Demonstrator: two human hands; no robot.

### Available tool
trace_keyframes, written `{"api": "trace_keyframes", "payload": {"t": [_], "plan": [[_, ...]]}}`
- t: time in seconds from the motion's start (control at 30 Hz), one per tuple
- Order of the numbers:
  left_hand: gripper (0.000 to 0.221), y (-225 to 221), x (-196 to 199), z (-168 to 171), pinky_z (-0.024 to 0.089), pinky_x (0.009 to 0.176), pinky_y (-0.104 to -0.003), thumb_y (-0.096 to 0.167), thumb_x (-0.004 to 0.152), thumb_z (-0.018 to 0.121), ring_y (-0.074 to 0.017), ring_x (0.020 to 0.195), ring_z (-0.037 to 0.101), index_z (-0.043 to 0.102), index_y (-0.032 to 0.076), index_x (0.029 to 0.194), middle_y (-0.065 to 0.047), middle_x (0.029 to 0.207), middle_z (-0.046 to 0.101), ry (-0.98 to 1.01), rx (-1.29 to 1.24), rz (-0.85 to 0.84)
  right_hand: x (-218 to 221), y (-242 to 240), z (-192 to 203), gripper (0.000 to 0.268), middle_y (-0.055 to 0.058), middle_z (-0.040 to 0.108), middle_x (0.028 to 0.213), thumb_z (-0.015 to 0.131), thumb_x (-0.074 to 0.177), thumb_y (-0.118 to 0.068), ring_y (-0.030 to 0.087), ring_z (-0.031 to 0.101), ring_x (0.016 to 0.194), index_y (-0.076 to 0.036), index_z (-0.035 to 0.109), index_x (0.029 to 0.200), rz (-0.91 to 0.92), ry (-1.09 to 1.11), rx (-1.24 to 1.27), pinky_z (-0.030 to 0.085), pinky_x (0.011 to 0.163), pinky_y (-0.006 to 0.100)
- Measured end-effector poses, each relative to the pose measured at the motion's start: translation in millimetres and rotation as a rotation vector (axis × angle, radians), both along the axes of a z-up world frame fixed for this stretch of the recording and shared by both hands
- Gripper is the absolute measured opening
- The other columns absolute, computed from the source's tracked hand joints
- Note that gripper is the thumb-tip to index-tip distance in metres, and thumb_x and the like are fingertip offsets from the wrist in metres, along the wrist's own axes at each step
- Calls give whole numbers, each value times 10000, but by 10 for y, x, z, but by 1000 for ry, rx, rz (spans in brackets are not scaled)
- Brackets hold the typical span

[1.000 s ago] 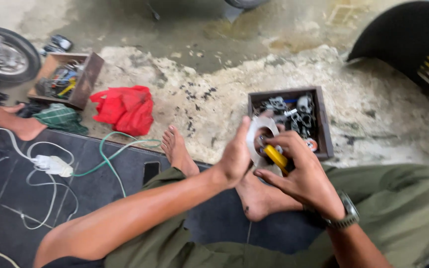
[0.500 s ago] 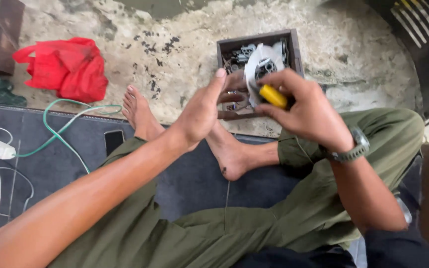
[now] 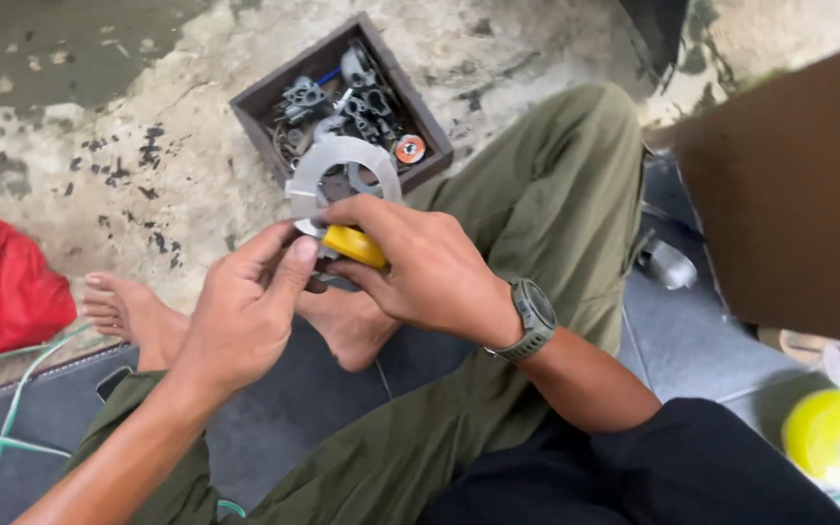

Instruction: Cleaning and sorting motorcycle engine parts using a small hand tool

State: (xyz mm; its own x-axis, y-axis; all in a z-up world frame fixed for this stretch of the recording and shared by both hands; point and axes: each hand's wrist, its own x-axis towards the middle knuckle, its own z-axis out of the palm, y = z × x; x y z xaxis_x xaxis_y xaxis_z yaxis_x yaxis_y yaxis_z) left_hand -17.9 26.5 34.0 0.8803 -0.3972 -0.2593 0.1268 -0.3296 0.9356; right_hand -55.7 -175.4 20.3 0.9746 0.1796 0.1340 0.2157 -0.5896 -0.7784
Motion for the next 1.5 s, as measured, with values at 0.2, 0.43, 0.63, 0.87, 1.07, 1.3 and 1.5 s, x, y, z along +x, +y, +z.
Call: {"api": "trace_keyframes", "payload": {"t": [0.2, 0.43, 0.63, 0.87, 1.07, 1.3, 1.5], "plan": [[193, -258, -70, 349, 588, 737, -244, 121, 1047, 558, -117, 760, 667, 699, 24, 1134, -56, 892, 714, 21, 129, 33, -266, -258, 375, 353, 129, 541, 1291, 678, 1014, -292, 278, 666, 917, -79, 547, 1264, 16, -176, 63, 534, 610, 382], [221, -312, -73, 444, 571, 728, -280, 112, 1063, 542, -150, 748, 620, 693, -11, 1167, -95, 883, 689, -35, 18, 157, -983, -1665, 268, 129, 182, 651, 1141, 665, 1076, -82, 297, 646, 1026, 41, 645, 1111, -549, -291, -167, 506, 889, 396], [241, -255, -47, 589, 528, 770, -270, 131, 1075, 495, -179, 820, 585, 634, -17, 1205, -83, 1230, 675, -31, -118, 273, -1346, -2621, -1382, 661, 181, 628, 1030, 658, 974, -656, 306, 609, 837, -2, 629, 1065, -646, 429, -769, 531, 676, 440], [217, -12, -47, 508, 598, 834, -279, 122, 1091, 517, -194, 902, 654, 625, 2, 1237, -107, 1195, 694, -43, -233, 399, -1546, -2684, -1999, 470, 125, 694, 1056, 783, 808, -431, 367, 693, 980, -100, 562, 1060, -527, 496, -946, 528, 852, 512], [226, 43, -175, 591, 599, 848, -330, 116, 1095, 484, -247, 949, 683, 607, -31, 1217, -187, 1133, 690, -84, -237, 431, -1190, -2733, -1871, 473, 227, 571, 1064, 775, 857, -339, 511, 614, 817, -38, 464, 1048, -458, 487, -670, 476, 694, 596], [242, 136, -224, 659, 650, 868, -380, 112, 1088, 462, -292, 1051, 702, 606, -56, 1186, -207, 1180, 686, -83, -251, 465, -1056, -2845, -2166, 673, 291, 566, 1132, 828, 755, -431, 568, 640, 941, -20, 434, 1112, -473, 516, -709, 518, 725, 631], [254, 186, -163, 623, 595, 801, -345, 115, 1062, 476, -287, 835, 694, 616, -65, 1176, -205, 1125, 682, -53, -231, 467, -983, -2958, -2017, 783, 250, 596, 1141, 903, 713, -479, 411, 608, 934, 9, 506, 1179, -452, 579, -652, 510, 690, 508]]}}
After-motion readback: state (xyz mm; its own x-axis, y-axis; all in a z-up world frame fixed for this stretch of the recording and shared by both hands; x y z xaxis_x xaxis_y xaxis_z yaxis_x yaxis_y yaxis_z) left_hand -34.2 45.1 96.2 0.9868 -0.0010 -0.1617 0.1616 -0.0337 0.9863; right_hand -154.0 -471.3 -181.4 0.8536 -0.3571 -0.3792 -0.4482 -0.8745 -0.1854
